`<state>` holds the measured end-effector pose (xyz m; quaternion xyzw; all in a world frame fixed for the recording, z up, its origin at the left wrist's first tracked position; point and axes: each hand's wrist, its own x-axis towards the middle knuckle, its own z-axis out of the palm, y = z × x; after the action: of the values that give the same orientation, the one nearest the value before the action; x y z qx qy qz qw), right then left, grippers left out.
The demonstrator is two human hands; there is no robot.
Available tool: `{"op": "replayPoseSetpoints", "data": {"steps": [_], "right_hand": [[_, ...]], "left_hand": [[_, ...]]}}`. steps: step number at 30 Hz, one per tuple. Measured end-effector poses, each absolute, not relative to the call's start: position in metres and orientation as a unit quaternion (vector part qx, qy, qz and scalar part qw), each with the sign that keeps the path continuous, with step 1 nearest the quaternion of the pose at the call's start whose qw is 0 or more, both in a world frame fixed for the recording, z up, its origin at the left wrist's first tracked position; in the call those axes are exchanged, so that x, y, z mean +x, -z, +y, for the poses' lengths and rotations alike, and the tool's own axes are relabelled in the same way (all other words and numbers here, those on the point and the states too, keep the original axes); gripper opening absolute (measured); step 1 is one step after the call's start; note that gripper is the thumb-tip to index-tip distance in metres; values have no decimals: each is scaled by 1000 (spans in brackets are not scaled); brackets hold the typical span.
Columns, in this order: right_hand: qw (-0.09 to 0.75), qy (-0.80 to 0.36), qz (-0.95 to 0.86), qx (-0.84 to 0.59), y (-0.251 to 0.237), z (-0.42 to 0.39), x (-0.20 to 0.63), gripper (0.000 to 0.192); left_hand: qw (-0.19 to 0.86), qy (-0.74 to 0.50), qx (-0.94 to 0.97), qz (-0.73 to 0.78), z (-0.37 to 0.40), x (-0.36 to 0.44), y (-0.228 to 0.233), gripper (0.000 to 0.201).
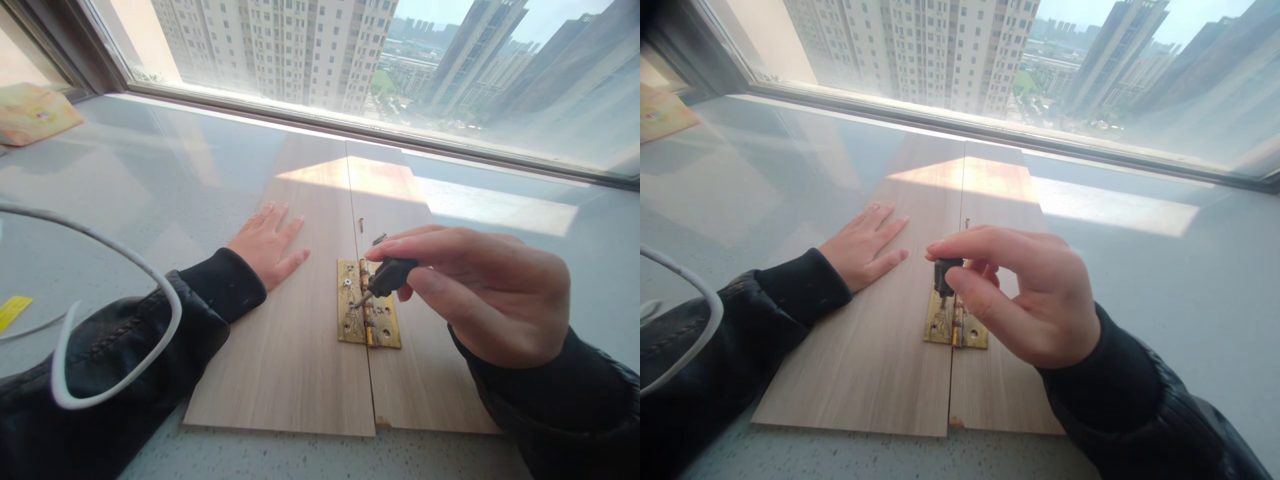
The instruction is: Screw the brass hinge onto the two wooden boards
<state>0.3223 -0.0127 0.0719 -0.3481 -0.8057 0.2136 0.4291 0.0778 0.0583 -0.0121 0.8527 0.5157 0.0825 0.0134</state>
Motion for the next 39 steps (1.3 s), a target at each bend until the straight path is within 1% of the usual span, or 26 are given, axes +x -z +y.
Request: {"op": "replayPoseSetpoints", "data": {"steps": [3,4,8,12,16,20,22,27,32,35,39], "right_hand": [[439,-236,-792,-353,-75,-12,324,19],[445,-244,-787,-350,-76,-13,324,17],[443,-246,-785,-356,-75,-17,317,22],[449,-287,-766,-360,-74,-22,310,22],[400,-324,-790,-334,-80,-23,313,21],[345,-385,-810,-276,-87,-20,319,36],[334,-388,-816,-269,-88,-19,319,38],[380,-360,-785,-332,-88,-23,313,23],[410,-338,-770,-354,-84,-26,306,23],[385,-339,-777,-366,-81,-27,311,26],[332,-421,-762,-364,-83,-26,322,28]], "left_hand": [[16,-87,852,516,59,77,13,64],[16,-88,852,516,59,77,13,64],[15,-88,851,517,58,78,11,64],[20,-84,851,518,57,79,8,65],[21,-90,850,519,57,80,7,65],[33,-84,848,522,57,81,4,65],[42,-69,846,527,57,82,1,66],[53,-45,842,535,56,84,-3,67],[52,-44,840,538,55,84,-3,66],[53,-47,840,537,55,84,-3,66],[57,-48,840,537,55,85,-6,66]]}}
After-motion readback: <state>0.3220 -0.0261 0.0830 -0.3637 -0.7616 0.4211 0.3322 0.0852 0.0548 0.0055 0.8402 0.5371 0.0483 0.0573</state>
